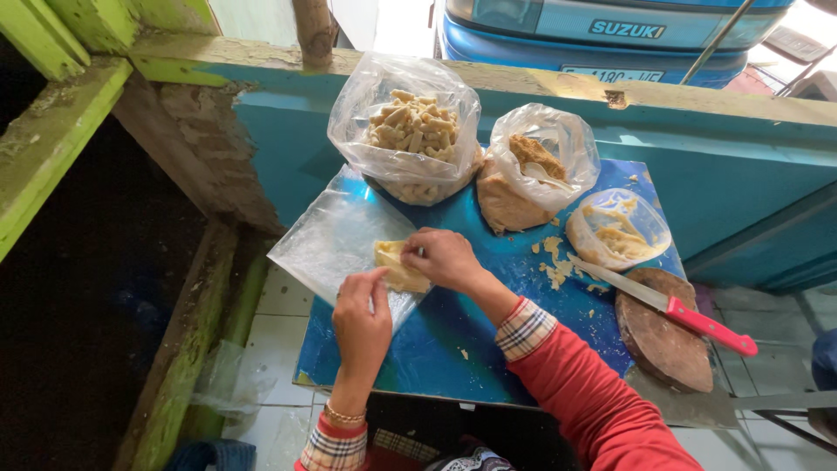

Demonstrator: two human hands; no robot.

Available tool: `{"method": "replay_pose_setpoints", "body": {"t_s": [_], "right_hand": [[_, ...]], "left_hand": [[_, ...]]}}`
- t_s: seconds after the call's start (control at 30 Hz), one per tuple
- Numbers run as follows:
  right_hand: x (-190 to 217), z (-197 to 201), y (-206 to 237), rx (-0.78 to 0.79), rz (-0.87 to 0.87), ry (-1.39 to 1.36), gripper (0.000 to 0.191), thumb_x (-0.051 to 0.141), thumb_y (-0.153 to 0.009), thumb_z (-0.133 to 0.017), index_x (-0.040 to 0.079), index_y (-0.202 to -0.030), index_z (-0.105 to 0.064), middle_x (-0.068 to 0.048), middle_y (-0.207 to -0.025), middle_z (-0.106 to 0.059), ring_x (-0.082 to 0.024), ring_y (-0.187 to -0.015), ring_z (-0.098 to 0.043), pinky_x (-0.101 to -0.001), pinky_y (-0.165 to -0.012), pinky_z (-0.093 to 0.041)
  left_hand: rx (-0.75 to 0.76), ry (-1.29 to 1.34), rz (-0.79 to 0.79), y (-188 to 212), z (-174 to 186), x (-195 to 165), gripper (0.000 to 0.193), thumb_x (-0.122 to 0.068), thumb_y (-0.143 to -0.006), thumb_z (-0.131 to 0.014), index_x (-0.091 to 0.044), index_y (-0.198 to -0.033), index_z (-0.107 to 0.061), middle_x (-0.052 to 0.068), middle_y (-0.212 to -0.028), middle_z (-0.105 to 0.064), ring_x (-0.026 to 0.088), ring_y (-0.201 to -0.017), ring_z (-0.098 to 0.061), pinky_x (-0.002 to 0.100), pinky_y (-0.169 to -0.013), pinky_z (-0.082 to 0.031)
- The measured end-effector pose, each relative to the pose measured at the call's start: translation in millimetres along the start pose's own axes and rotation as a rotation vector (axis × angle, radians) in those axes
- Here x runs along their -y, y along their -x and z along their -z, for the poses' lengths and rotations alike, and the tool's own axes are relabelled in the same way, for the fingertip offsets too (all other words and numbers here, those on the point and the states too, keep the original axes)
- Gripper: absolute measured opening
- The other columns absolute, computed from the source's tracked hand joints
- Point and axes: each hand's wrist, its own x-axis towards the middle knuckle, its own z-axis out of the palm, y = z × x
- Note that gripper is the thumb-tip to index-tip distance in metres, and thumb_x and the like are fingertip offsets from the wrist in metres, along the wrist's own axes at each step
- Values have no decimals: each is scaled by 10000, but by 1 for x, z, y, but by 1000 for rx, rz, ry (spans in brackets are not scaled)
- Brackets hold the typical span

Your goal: The person pinches small pieces of dough from a block, flattens and folds them into triangular parcels by hand, dips them into a brown sugar filling in a plastic bag, and places the finished pieces into a container with other shaped dough pieces. A knife rests on a cutting board beside the work area.

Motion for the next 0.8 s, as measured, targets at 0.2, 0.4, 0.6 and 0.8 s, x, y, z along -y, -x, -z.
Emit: {"method": "replay_pose_setpoints", "body": {"t_s": [0.2, 0.4, 0.6, 0.8], "right_hand": [[-43, -5, -16, 81, -245, -584, 196, 234, -940, -685, 68, -1044, -704, -15, -865, -694, -123, -756, -627, -309, -656, -511], [-69, 32, 2, -56, -483, -1024, 129, 179, -943, -665, 88, -1036, -666, 25, -844, -640, -84, -734, -597, -254, -635, -507], [-35, 90, 87, -40, 100, -150, 101, 99, -888, -643, 70, -973, -689, -22, -883, -684, -143, -754, -657, -304, -653, -531], [24, 84, 165, 70, 392, 484, 182, 90, -797, -681, 51, -974, -664, -93, -983, -700, -279, -910, -680, -407, -774, -519]], "left_hand": [[186, -319, -245, 1, -15, 6, 371, -132, -822, -703, -82, -1190, -712, 96, -1250, -670, 299, -1127, -599, 459, -911, -467], [163, -271, -213, 2, -14, 10, 325, -139, -861, -702, -97, -1183, -719, 82, -1259, -675, 287, -1145, -611, 457, -946, -455], [163, -218, -222, 9, -7, -6, 234, -117, -878, -688, -103, -1106, -739, 87, -1235, -696, 289, -1141, -619, 457, -968, -446], [384, 16, -370, 39, -19, -40, 231, -108, -880, -684, -106, -1106, -734, 55, -1179, -707, 266, -1101, -642, 467, -995, -414]]}}
